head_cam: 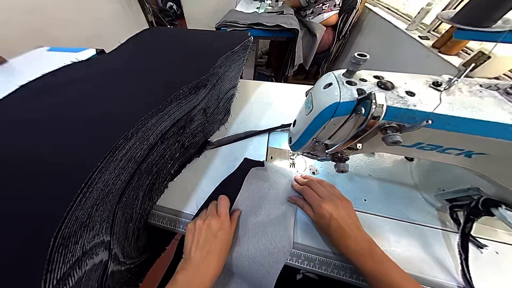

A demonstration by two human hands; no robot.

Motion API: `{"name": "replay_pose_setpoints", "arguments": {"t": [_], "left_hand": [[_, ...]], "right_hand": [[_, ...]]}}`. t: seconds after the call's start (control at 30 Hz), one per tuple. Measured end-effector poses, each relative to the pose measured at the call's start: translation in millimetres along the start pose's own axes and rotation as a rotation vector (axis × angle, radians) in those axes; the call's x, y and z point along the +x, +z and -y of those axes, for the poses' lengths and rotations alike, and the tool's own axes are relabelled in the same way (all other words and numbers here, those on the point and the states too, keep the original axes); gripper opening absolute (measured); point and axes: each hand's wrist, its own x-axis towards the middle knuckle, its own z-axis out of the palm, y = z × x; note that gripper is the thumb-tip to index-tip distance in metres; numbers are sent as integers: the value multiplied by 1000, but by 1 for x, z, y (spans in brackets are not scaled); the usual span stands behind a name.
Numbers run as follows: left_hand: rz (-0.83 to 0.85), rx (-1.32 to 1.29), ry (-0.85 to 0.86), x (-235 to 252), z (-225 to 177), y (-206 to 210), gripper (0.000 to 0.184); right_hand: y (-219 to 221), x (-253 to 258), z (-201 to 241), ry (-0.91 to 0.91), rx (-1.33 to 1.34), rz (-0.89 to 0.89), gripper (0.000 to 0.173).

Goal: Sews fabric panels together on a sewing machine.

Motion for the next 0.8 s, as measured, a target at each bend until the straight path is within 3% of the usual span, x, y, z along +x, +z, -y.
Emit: {"name": "replay_pose_setpoints", "arguments": {"t": [0.07,0.13,0.17,0.27,0.37,0.5,0.63,0.8], "left_hand": [[-79,-144,118,9,-9,-3,21],[-29,-323,260,20,-27,-5,17],[59,-425,305,25,-37,-3,20],[347,-643,310,36,-55,13,52],[413,-597,314,44,-47,30,79],[405,-386,364,49,-34,37,96],[573,-263,374,61,-31,31,101],[489,-247,368,59,-32,37,97]], "right_hand": [[2,-1,-1,-13,-13,-16,46],[4,-1,-2,-15,1,-22,45],[4,-1,-2,-16,8,-21,45],[5,-3,-4,-11,6,-21,42],[6,-3,-5,-2,25,-42,44],[8,-4,-4,-4,35,-58,44],[8,-4,-3,13,61,-55,42],[7,-5,-5,4,73,-45,40]]}}
